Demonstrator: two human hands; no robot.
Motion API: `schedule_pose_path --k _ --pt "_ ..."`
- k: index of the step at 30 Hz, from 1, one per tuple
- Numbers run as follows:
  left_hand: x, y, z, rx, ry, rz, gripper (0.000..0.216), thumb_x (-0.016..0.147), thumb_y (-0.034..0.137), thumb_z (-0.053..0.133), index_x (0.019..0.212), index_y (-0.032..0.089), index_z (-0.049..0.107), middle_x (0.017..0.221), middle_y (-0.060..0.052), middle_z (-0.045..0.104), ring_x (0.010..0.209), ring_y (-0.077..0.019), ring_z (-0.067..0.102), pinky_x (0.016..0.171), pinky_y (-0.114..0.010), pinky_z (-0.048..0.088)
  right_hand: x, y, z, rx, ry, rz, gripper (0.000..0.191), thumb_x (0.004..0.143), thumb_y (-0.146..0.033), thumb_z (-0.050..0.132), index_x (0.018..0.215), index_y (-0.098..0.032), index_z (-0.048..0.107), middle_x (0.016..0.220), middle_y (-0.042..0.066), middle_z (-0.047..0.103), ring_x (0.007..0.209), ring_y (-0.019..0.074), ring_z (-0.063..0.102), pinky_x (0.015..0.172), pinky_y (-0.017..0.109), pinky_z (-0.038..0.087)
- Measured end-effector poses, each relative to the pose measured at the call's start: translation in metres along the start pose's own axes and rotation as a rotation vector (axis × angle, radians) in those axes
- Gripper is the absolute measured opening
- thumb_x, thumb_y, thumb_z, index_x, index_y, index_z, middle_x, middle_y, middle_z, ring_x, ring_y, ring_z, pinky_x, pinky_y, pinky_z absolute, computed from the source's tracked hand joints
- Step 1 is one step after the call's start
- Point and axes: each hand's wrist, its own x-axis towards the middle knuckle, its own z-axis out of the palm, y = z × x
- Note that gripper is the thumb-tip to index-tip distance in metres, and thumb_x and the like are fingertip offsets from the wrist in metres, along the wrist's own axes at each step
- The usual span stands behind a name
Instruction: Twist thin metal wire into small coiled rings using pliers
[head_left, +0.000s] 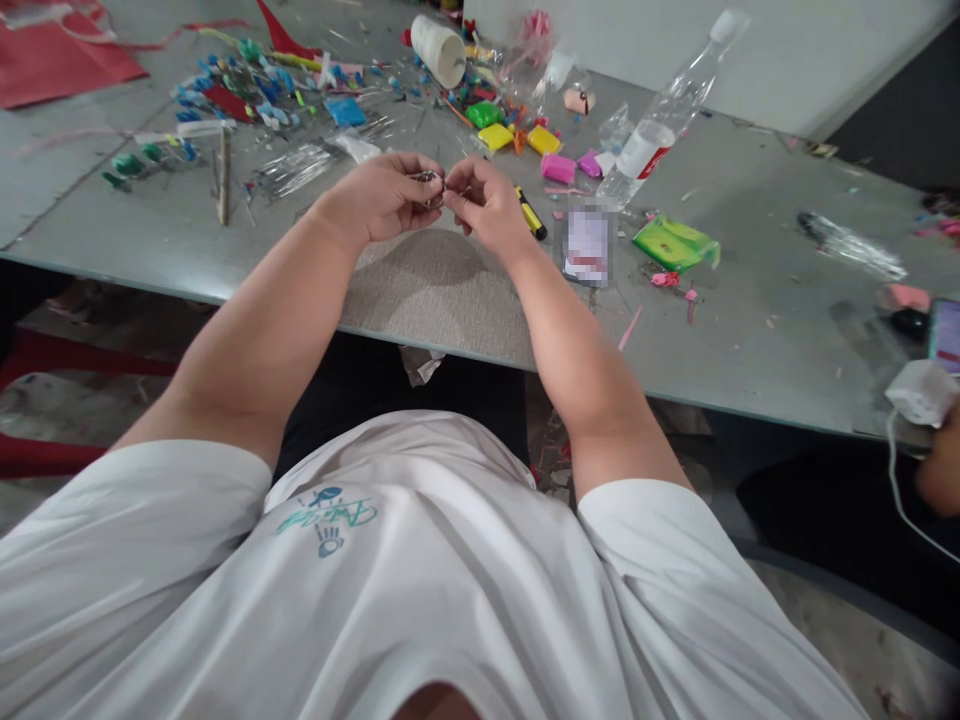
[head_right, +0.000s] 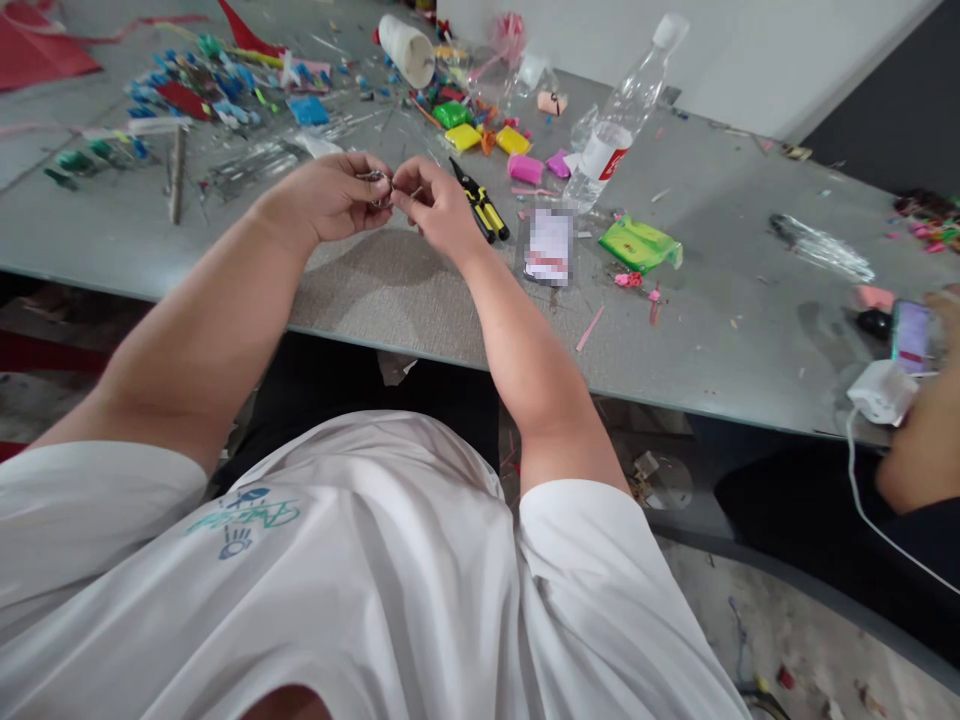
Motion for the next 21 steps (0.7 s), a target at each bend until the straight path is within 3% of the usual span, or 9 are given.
schedule_pose_path --k 4,7,11,16,21 --pt "-0.003 0.002 0.002 -0.015 0.005 0.001 0.026 0.094 0.003 0.086 0.088 0.026 0.074 0.08 0.002 0.076 0.08 -0.0142 0.07 0.094 -0.034 0.066 0.002 0.006 0.001 0.121 -0.027 -0.049 0.05 0.099 -0.069 0.084 0.094 -0.029 0.055 0.087 -0.006 0.065 0.066 0.0111 0.055 0.059 0.031 0.045" --pt "-0.004 0.002 0.005 -0.017 0.023 0.018 0.028 0.095 0.0 0.082 0.085 0.025 0.074 0.081 0.001 0.077 0.08 -0.0147 0.07 0.098 -0.037 0.067 0.005 0.013 0.001 0.118 -0.038 -0.042 0.046 0.104 -0.068 0.078 0.097 -0.028 0.055 0.086 -0.007 0.063 0.066 0.0099 0.052 0.059 0.03 0.041" --pt "-0.006 0.0 0.007 -0.005 0.019 0.066 0.025 0.09 0.003 0.086 0.086 0.026 0.077 0.088 0.0 0.081 0.093 -0.0184 0.076 0.113 -0.044 0.066 0.007 0.015 0.005 0.094 -0.008 -0.011 0.034 0.113 -0.052 0.071 0.096 -0.028 0.052 0.084 -0.007 0.061 0.068 0.0101 0.053 0.06 0.032 0.04" --pt "-0.004 -0.004 0.006 0.089 -0.013 0.104 0.025 0.085 0.015 0.095 0.084 0.033 0.078 0.089 0.002 0.084 0.102 -0.021 0.075 0.115 -0.042 0.067 0.001 -0.002 0.01 0.183 0.073 0.131 0.034 0.118 -0.013 0.052 0.088 -0.027 0.048 0.065 -0.01 0.045 0.06 0.0113 0.044 0.062 0.03 0.038" --pt "0.004 -0.006 0.004 0.109 0.0 0.174 0.031 0.082 0.013 0.102 0.079 0.029 0.075 0.087 0.001 0.081 0.096 -0.0224 0.079 0.113 -0.052 0.068 -0.006 -0.014 0.008 0.454 0.05 0.349 0.027 0.108 -0.016 0.06 0.084 -0.027 0.053 0.072 -0.006 0.054 0.064 0.0118 0.051 0.056 0.026 0.035"
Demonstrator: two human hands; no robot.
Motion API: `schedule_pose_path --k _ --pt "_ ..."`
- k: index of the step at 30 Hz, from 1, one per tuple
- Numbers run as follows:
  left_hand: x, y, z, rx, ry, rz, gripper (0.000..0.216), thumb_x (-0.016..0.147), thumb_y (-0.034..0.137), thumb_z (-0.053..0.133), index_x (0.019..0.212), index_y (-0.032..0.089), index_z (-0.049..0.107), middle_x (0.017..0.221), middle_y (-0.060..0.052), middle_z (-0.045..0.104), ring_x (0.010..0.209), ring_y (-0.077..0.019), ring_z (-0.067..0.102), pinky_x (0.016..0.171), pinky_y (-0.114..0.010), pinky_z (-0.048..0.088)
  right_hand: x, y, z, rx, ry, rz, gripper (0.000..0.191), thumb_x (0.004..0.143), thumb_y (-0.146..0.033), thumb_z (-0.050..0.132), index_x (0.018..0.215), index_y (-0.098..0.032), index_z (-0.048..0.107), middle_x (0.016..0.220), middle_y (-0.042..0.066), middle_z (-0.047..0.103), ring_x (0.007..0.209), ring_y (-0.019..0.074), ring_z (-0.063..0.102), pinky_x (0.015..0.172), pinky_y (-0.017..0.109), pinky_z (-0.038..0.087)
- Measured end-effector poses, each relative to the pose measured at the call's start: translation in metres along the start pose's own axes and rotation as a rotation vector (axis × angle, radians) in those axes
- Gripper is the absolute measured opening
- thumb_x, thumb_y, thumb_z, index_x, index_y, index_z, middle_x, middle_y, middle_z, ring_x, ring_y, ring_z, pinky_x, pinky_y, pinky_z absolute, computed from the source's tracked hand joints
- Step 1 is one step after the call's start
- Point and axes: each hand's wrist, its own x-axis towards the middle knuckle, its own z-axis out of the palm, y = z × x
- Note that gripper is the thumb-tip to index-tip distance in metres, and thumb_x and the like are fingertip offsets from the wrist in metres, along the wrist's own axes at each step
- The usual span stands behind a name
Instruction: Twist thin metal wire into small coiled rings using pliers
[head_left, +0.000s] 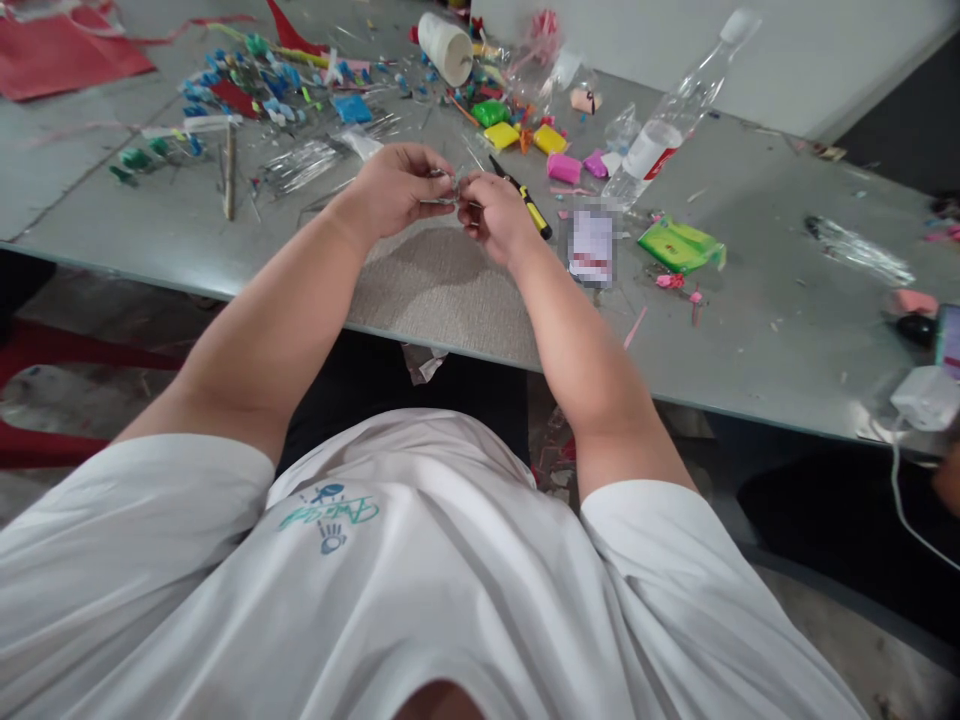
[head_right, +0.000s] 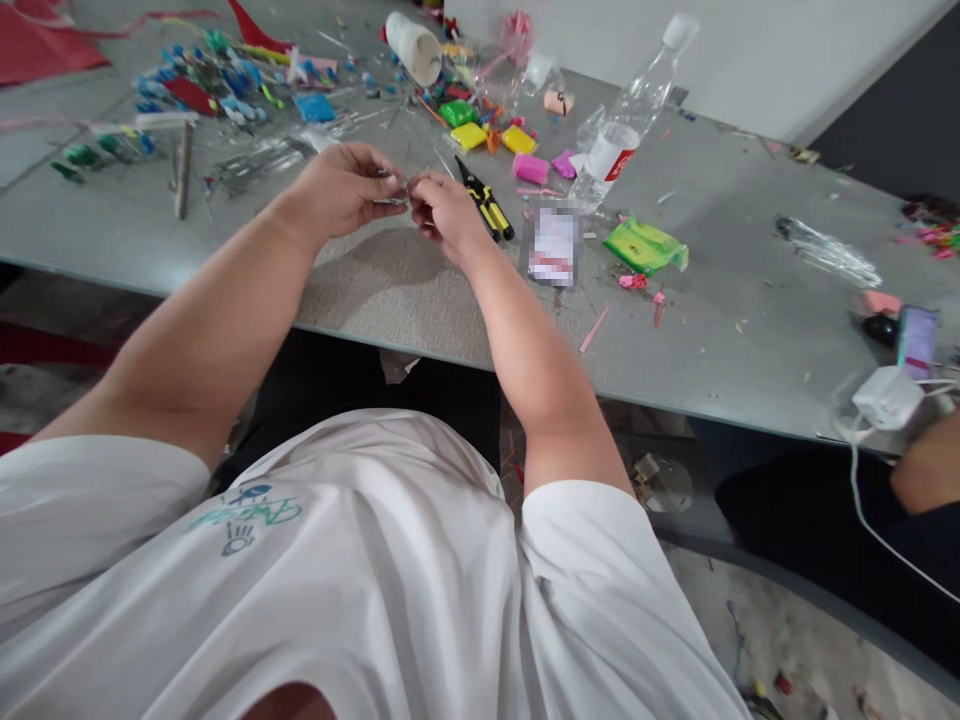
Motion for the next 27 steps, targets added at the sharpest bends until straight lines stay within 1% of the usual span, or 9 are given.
schedule_pose_path --k 2,5,8,12,16,20,22,24,27 --pt "0.003 0.0 -0.002 0.0 0.001 0.001 0.034 0.079 0.014 0.104 0.079 0.029 0.074 0.085 0.003 0.08 0.095 -0.0214 0.077 0.111 -0.051 0.069 0.001 0.001 -0.001 0.001 0.008 0.059 0.029 0.107 -0.024 0.067 0.081 -0.027 0.053 0.073 -0.005 0.055 0.065 0.0123 0.053 0.055 0.025 0.038" --pt "0.005 0.0 -0.006 0.013 0.009 -0.018 0.037 0.075 0.019 0.108 0.081 0.03 0.074 0.081 0.004 0.077 0.095 -0.0205 0.076 0.109 -0.047 0.069 0.004 0.004 0.0 -0.006 0.029 0.071 0.035 0.107 -0.03 0.072 0.078 -0.027 0.052 0.074 -0.004 0.054 0.065 0.0127 0.053 0.056 0.024 0.041" --pt "0.007 -0.001 -0.008 0.039 0.006 -0.034 0.04 0.072 0.022 0.112 0.086 0.029 0.074 0.082 0.004 0.076 0.094 -0.0195 0.074 0.109 -0.046 0.068 0.003 0.003 0.002 0.021 0.047 0.046 0.039 0.111 -0.027 0.068 0.076 -0.026 0.051 0.077 -0.003 0.053 0.065 0.0117 0.05 0.054 0.022 0.039" --pt "0.005 -0.002 -0.008 0.039 -0.04 -0.027 0.041 0.068 0.022 0.111 0.087 0.029 0.075 0.084 0.004 0.075 0.087 -0.0175 0.072 0.107 -0.045 0.069 -0.003 -0.003 0.005 0.075 0.054 0.049 0.042 0.115 -0.022 0.062 0.074 -0.025 0.05 0.077 -0.003 0.05 0.063 0.0102 0.048 0.052 0.021 0.036" --pt "0.002 0.003 -0.005 0.049 -0.035 -0.076 0.04 0.074 0.018 0.108 0.088 0.03 0.073 0.084 0.005 0.077 0.089 -0.0159 0.072 0.105 -0.039 0.069 -0.004 -0.005 0.005 0.093 0.051 0.079 0.039 0.115 -0.022 0.061 0.078 -0.025 0.051 0.075 -0.005 0.053 0.063 0.0106 0.05 0.054 0.023 0.037" --pt "0.0 0.006 -0.001 0.03 -0.021 -0.07 0.036 0.083 0.001 0.097 0.087 0.026 0.072 0.082 0.003 0.077 0.089 -0.0158 0.076 0.101 -0.039 0.069 0.0 0.0 0.001 0.103 0.015 0.065 0.036 0.115 -0.02 0.06 0.079 -0.025 0.053 0.075 -0.005 0.052 0.064 0.0102 0.05 0.056 0.025 0.036" --pt "-0.001 0.005 0.0 0.034 -0.015 -0.058 0.035 0.084 -0.003 0.093 0.085 0.025 0.072 0.082 0.003 0.076 0.086 -0.0155 0.077 0.099 -0.039 0.07 0.003 0.003 -0.003 0.087 -0.005 0.063 0.036 0.112 -0.02 0.064 0.078 -0.025 0.054 0.074 -0.006 0.052 0.065 0.0096 0.049 0.058 0.025 0.035" --pt "-0.001 0.003 0.001 0.05 -0.011 -0.036 0.034 0.083 -0.002 0.094 0.083 0.025 0.074 0.082 0.002 0.076 0.083 -0.0153 0.076 0.097 -0.04 0.071 0.005 0.006 -0.007 0.063 -0.024 0.07 0.036 0.11 -0.021 0.067 0.076 -0.025 0.054 0.073 -0.005 0.053 0.066 0.0093 0.049 0.059 0.024 0.035" --pt "-0.002 0.001 0.001 0.083 -0.018 0.005 0.032 0.081 0.004 0.098 0.083 0.026 0.075 0.082 0.002 0.075 0.083 -0.0159 0.075 0.097 -0.041 0.072 0.007 0.007 -0.011 0.004 -0.045 0.092 0.038 0.109 -0.026 0.071 0.074 -0.025 0.055 0.074 -0.004 0.054 0.064 0.0099 0.049 0.058 0.024 0.038"
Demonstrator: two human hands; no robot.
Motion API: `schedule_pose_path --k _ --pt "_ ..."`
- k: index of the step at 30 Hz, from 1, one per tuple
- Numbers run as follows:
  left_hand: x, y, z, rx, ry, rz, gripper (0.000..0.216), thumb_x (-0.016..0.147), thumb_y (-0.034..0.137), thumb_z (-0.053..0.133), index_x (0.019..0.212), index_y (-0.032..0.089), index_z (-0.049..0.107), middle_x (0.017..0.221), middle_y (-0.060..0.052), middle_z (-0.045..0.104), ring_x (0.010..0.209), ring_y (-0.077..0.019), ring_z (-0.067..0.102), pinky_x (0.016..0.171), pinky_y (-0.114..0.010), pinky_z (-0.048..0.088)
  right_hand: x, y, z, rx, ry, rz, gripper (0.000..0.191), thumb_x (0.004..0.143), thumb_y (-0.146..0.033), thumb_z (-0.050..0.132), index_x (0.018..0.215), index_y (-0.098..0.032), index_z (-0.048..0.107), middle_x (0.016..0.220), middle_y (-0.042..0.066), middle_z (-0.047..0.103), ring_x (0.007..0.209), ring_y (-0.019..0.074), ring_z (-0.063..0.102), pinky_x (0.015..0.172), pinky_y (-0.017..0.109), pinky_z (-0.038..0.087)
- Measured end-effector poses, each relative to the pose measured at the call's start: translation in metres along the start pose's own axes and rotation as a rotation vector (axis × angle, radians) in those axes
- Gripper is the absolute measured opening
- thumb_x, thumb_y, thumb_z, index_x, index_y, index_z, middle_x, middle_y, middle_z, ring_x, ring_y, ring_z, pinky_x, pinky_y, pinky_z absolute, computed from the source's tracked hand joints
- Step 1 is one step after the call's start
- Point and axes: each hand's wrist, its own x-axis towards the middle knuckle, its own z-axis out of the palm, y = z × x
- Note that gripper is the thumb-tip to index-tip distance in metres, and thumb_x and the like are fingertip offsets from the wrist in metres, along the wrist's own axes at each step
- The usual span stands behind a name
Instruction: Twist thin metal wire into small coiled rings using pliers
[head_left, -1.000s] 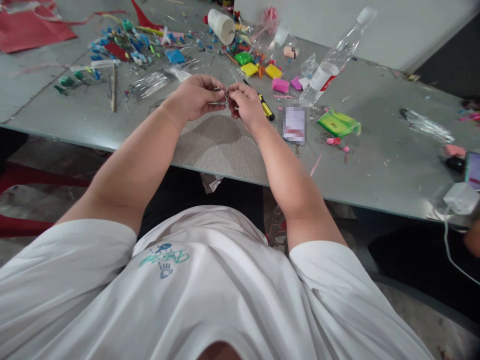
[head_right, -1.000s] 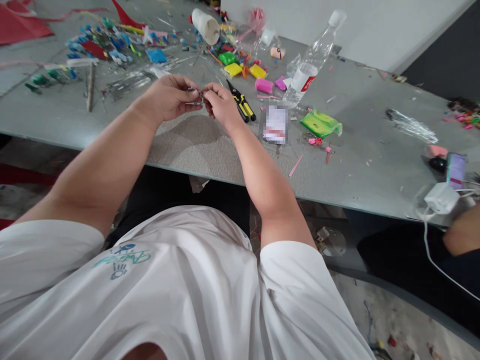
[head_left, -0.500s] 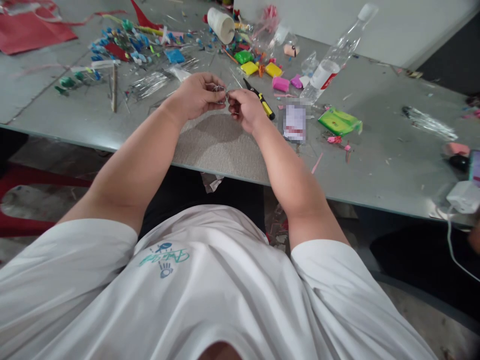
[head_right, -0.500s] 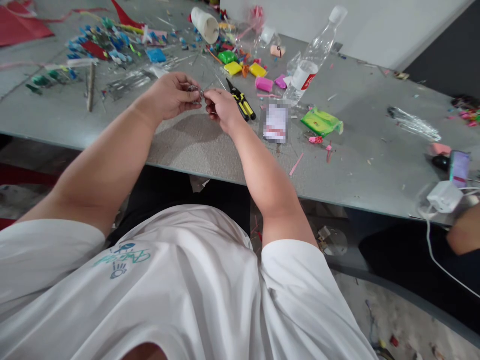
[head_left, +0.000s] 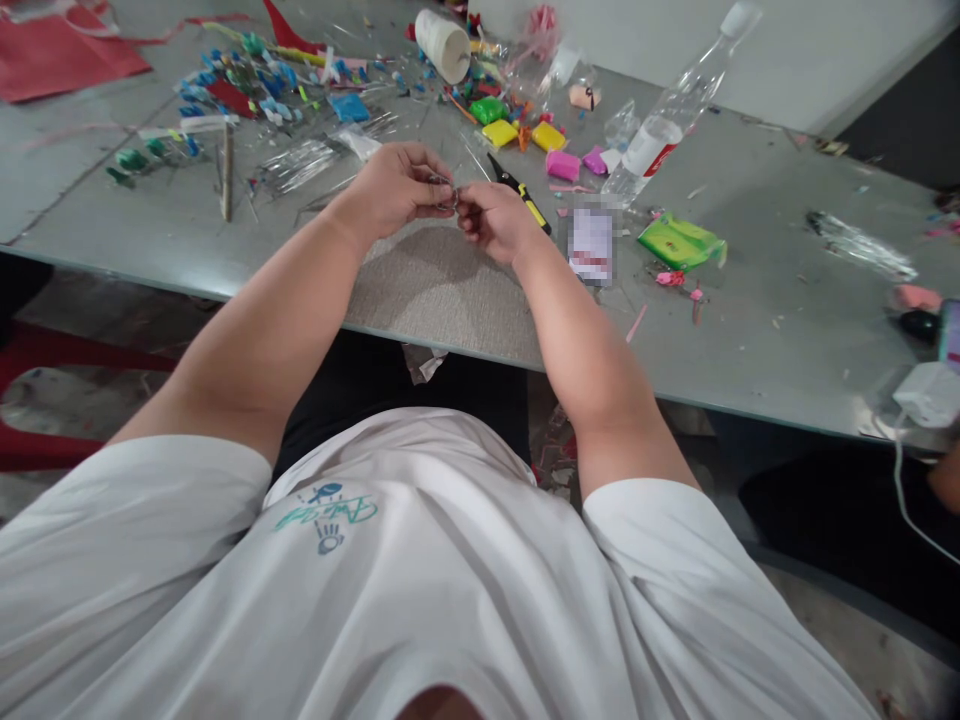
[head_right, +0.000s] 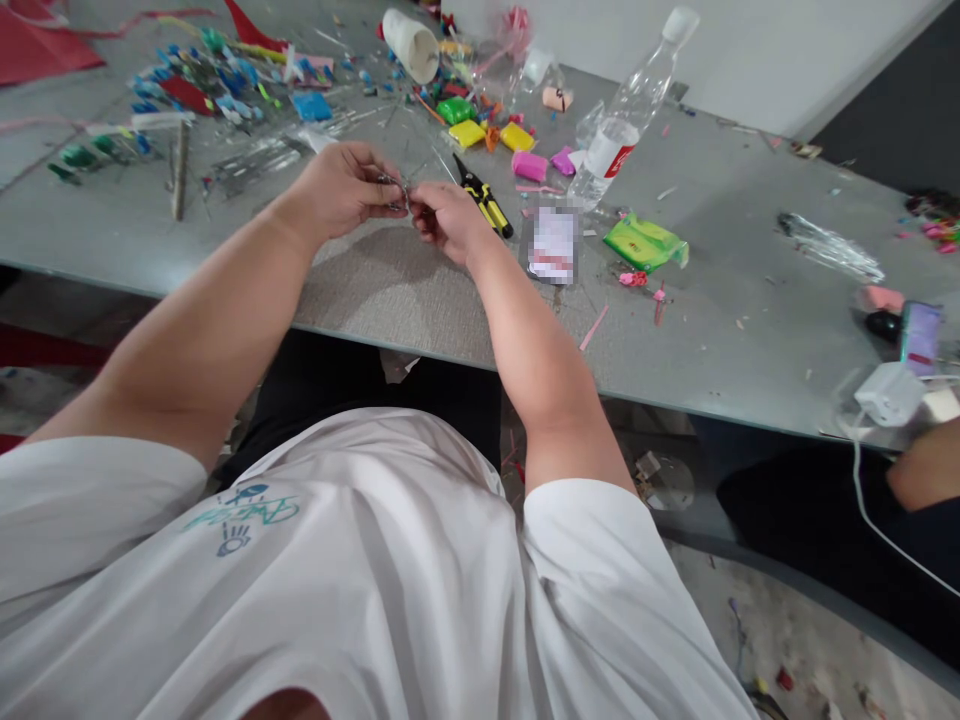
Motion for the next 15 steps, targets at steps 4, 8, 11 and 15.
schedule_pose_path --k 4,8,11,15 --pt "-0.0012 0.0002 0.001 0.053 0.016 0.005 0.033 0.084 0.011 0.1 0.084 0.029 0.073 0.082 0.003 0.076 0.086 -0.0162 0.075 0.101 -0.04 0.073 -0.003 -0.0019 -0.0002 -0.062 0.019 -0.003 0.041 0.107 -0.033 0.078 0.074 -0.025 0.055 0.074 -0.004 0.053 0.063 0.0103 0.05 0.055 0.022 0.041" --pt "-0.0013 0.0006 0.0036 0.093 0.03 -0.019 0.035 0.094 -0.005 0.086 0.086 0.026 0.072 0.081 0.002 0.074 0.084 -0.0153 0.074 0.104 -0.042 0.071 -0.0072 -0.004 0.0007 -0.01 -0.011 -0.009 0.041 0.111 -0.022 0.066 0.072 -0.023 0.053 0.073 -0.004 0.052 0.06 0.009 0.044 0.051 0.021 0.035" --pt "-0.0013 0.0008 0.0065 0.121 0.035 -0.04 0.036 0.099 -0.011 0.078 0.087 0.023 0.071 0.081 0.002 0.072 0.081 -0.014 0.072 0.105 -0.043 0.069 -0.0061 -0.0033 0.0004 -0.059 0.032 -0.043 0.042 0.109 -0.016 0.066 0.07 -0.023 0.052 0.068 -0.005 0.051 0.06 0.0092 0.044 0.053 0.022 0.035" --pt "-0.0012 0.0013 0.0083 0.149 0.055 -0.027 0.036 0.1 -0.01 0.077 0.086 0.023 0.07 0.079 0.003 0.07 0.079 -0.0138 0.071 0.102 -0.042 0.068 -0.0023 -0.0006 0.0004 -0.137 0.104 -0.079 0.043 0.109 -0.019 0.069 0.071 -0.025 0.052 0.065 -0.006 0.05 0.062 0.0112 0.045 0.055 0.024 0.039"
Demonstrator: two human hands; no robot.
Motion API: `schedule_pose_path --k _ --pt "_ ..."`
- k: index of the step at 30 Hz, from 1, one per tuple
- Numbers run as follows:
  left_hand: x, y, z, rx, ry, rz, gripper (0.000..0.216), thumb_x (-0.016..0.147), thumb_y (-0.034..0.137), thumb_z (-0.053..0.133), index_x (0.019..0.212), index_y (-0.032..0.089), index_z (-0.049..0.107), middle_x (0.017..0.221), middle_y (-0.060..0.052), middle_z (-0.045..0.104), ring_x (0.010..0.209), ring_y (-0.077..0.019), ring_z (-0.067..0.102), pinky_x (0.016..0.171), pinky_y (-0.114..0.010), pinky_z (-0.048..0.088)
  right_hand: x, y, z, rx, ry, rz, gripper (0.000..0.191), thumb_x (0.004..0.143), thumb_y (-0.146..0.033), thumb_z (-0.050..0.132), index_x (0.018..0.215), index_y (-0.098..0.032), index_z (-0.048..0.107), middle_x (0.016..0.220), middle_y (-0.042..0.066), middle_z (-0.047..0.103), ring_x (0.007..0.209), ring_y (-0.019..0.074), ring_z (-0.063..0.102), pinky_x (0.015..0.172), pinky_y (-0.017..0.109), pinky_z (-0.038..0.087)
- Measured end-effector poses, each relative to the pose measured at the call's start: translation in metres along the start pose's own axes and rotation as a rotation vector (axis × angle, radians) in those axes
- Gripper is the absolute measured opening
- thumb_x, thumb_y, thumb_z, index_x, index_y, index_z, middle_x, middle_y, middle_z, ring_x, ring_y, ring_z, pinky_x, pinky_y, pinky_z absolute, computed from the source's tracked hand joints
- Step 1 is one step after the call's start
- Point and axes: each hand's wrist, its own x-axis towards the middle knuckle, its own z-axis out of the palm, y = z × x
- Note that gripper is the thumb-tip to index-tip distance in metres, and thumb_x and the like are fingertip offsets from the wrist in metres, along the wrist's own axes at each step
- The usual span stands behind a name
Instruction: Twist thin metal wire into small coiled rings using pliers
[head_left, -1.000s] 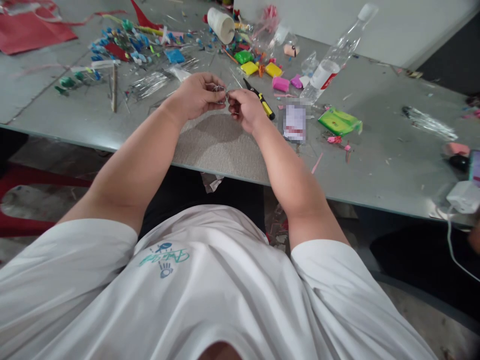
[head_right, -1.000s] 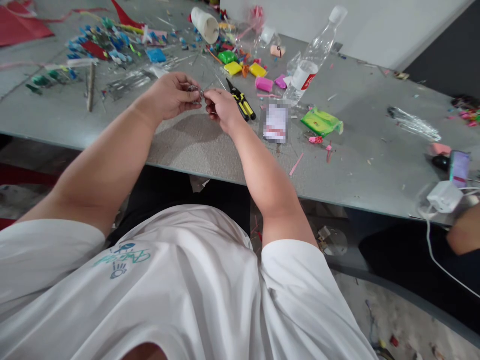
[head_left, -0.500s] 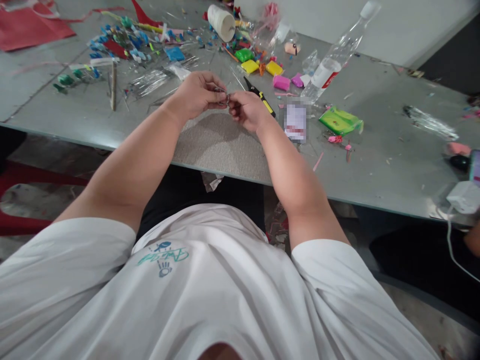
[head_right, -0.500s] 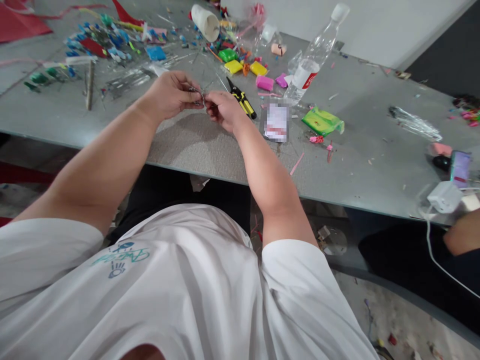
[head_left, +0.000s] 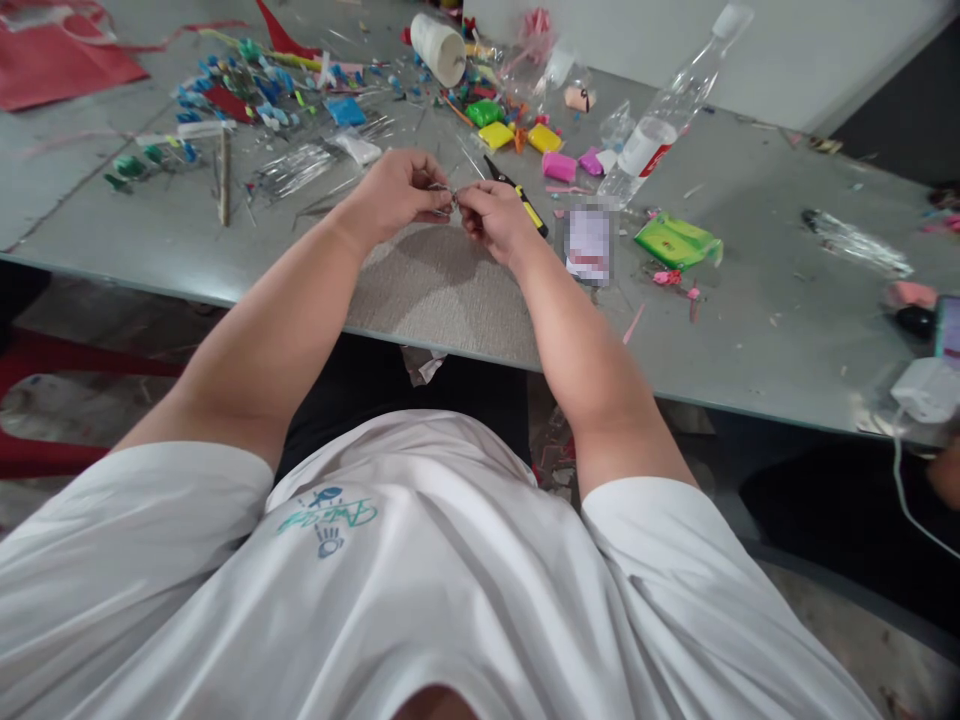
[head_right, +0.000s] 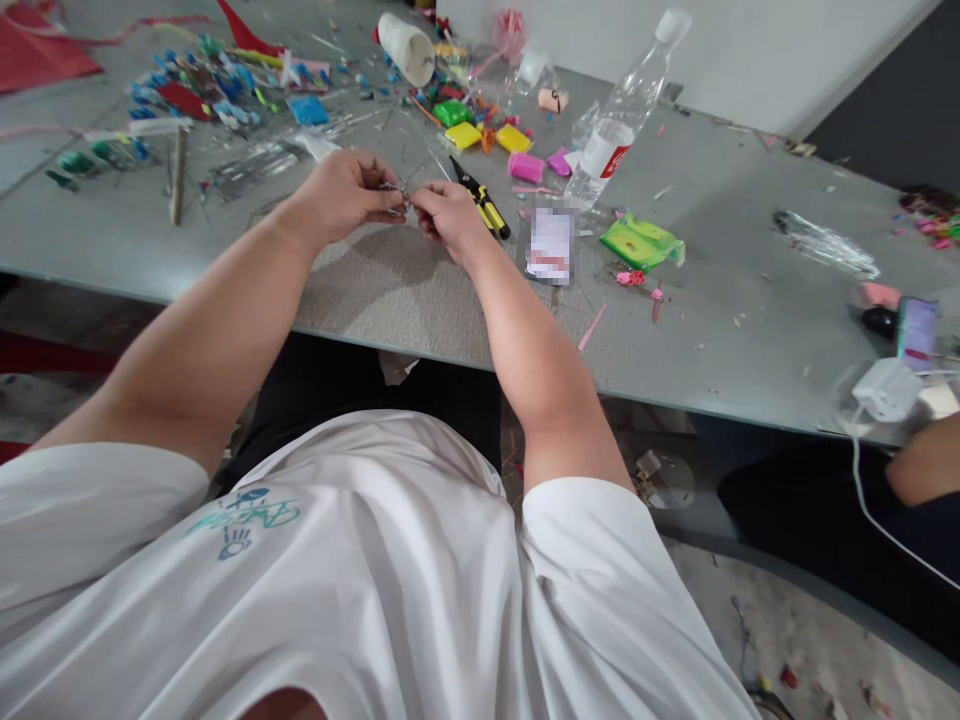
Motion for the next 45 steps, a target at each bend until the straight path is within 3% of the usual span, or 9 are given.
schedule_pose_path --k 8,15,21,25,32,38,45 --pt "0.008 -0.007 -0.008 -0.017 -0.041 -0.011 0.029 0.085 0.005 0.094 0.086 0.027 0.076 0.078 0.003 0.076 0.081 -0.0163 0.074 0.096 -0.041 0.068 0.006 0.01 -0.002 -0.016 0.012 -0.061 0.041 0.105 -0.037 0.079 0.075 -0.028 0.053 0.066 -0.008 0.05 0.063 0.0107 0.043 0.059 0.029 0.038" --pt "0.006 -0.002 -0.006 0.076 -0.022 -0.013 0.021 0.083 0.01 0.091 0.083 0.028 0.08 0.074 0.002 0.075 0.08 -0.0171 0.068 0.086 -0.039 0.064 0.011 0.018 -0.007 -0.063 -0.029 -0.087 0.044 0.099 -0.055 0.082 0.079 -0.03 0.053 0.065 -0.007 0.051 0.064 0.0127 0.047 0.064 0.031 0.045" --pt "0.001 0.009 -0.003 0.064 0.004 -0.022 0.024 0.083 0.001 0.082 0.079 0.025 0.078 0.077 0.001 0.071 0.078 -0.0161 0.067 0.085 -0.04 0.061 0.009 0.016 -0.006 -0.039 -0.054 -0.077 0.036 0.105 -0.041 0.077 0.078 -0.028 0.055 0.072 -0.006 0.054 0.062 0.012 0.048 0.061 0.029 0.044" --pt "0.003 0.007 -0.005 0.052 -0.004 -0.033 0.021 0.079 0.008 0.087 0.081 0.027 0.08 0.075 0.002 0.073 0.079 -0.0166 0.064 0.082 -0.037 0.058 0.001 0.008 -0.005 -0.058 -0.074 -0.073 0.033 0.108 -0.035 0.072 0.079 -0.029 0.056 0.072 -0.006 0.052 0.062 0.0118 0.048 0.06 0.027 0.042" --pt "0.01 -0.001 -0.01 0.047 -0.004 0.019 0.023 0.076 0.016 0.095 0.081 0.031 0.078 0.079 0.003 0.074 0.078 -0.0152 0.06 0.077 -0.034 0.055 -0.008 -0.001 -0.004 -0.154 -0.022 -0.099 0.031 0.111 -0.036 0.077 0.084 -0.031 0.063 0.072 -0.007 0.051 0.063 0.0143 0.048 0.063 0.026 0.047" --pt "0.009 0.0 -0.01 0.031 -0.005 0.052 0.022 0.075 0.006 0.088 0.081 0.026 0.081 0.076 0.002 0.066 0.072 -0.0122 0.059 0.066 -0.03 0.048 -0.003 0.001 -0.009 -0.24 -0.035 -0.154 0.03 0.114 -0.036 0.073 0.086 -0.031 0.064 0.069 -0.006 0.053 0.063 0.0147 0.05 0.066 0.026 0.05" --pt "0.01 -0.002 -0.011 0.102 0.014 0.014 0.023 0.078 0.011 0.094 0.077 0.029 0.081 0.074 0.002 0.07 0.074 -0.0156 0.061 0.074 -0.037 0.051 0.0 0.005 -0.015 -0.346 -0.083 -0.213 0.039 0.108 -0.046 0.083 0.082 -0.03 0.058 0.07 -0.005 0.052 0.075 0.0169 0.057 0.07 0.026 0.053"
